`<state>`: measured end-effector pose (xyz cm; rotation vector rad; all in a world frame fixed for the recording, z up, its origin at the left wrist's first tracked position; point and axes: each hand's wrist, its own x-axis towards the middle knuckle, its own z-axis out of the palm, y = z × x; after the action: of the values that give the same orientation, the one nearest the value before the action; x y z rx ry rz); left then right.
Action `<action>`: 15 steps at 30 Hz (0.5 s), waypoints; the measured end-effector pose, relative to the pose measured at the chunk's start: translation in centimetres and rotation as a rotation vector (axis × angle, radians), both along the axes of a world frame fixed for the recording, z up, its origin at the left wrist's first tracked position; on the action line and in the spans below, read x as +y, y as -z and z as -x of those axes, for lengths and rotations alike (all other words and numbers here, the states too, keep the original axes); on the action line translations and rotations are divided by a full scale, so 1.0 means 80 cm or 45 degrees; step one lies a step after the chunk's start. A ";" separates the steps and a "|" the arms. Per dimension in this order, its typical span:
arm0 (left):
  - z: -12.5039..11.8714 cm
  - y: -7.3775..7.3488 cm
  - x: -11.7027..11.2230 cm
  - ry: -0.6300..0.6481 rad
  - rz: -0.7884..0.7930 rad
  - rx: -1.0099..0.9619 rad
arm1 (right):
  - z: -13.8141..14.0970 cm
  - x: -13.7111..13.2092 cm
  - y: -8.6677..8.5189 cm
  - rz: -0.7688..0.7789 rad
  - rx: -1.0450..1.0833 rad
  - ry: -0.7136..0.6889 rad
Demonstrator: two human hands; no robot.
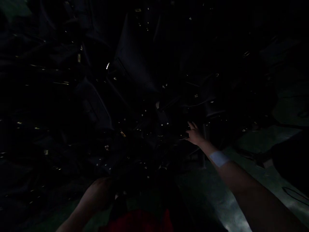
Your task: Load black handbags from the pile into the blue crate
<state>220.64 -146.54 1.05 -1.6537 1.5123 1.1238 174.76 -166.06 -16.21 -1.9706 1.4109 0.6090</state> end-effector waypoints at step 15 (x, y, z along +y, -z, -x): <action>-0.030 0.015 -0.134 -0.539 0.714 0.090 | 0.006 0.131 0.021 -0.161 0.067 0.016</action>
<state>223.04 -157.26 -0.17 -2.4240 1.6702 1.0241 174.30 -155.57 -17.91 -1.8576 1.3809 0.7310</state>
